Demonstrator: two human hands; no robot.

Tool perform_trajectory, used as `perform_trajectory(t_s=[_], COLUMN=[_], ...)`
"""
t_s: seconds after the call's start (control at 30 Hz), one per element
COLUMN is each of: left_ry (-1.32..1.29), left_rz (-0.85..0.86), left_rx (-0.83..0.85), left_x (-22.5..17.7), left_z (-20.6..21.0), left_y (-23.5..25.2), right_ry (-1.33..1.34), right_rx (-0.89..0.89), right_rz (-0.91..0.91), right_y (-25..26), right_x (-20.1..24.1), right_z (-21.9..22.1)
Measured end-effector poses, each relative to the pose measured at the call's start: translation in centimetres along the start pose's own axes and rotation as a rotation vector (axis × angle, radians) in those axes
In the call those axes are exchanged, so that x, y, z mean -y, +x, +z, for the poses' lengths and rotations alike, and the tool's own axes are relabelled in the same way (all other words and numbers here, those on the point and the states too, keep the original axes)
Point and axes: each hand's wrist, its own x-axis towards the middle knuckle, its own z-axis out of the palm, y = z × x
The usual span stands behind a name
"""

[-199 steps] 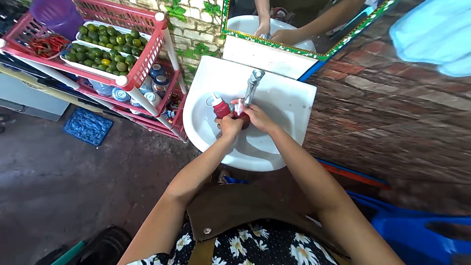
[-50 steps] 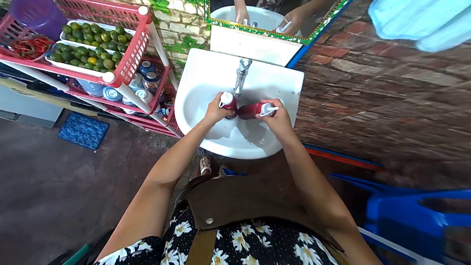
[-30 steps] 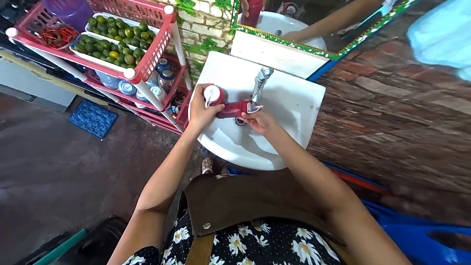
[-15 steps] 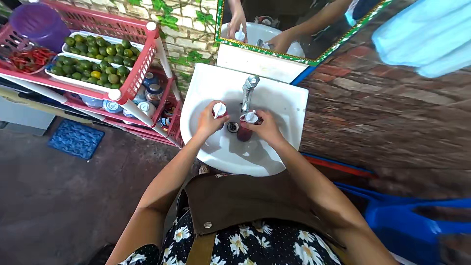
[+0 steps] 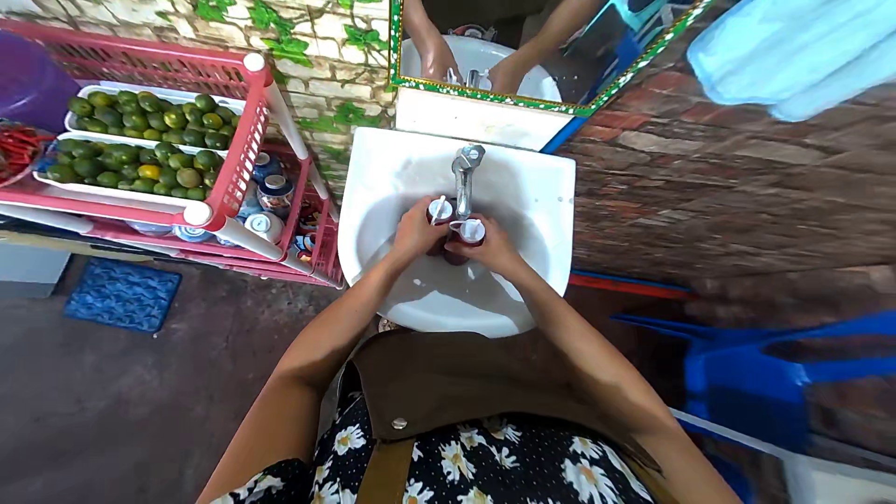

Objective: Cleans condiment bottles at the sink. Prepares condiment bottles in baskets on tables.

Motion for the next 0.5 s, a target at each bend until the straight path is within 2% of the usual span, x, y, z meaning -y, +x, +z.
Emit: perform_trajectory(t_s=[0.1,0.17,0.3,0.5], left_ry=[0.008,0.002,-0.055,-0.324], left_rz=[0.001,0.052,0.059,0.019], left_rx=[0.028,-0.014,-0.175,-0.317], left_x=[-0.1,2.0,2.6,1.9], left_z=[-0.4,0.2,0.5,-1.2], left_y=[0.3,1.5,-0.2,-3.4], right_ry=[-0.035,-0.121,-0.244,-0.204], right_rx=[0.076,0.080,0.087,0.108], right_rz=[0.071,0.093,-0.014,-0.084], right_y=[0.1,-0.3,-2.2,-3.8], right_x=[0.9,1.4,2.5,2.5], right_z=[-0.2,-0.2,-1.1,-3.6])
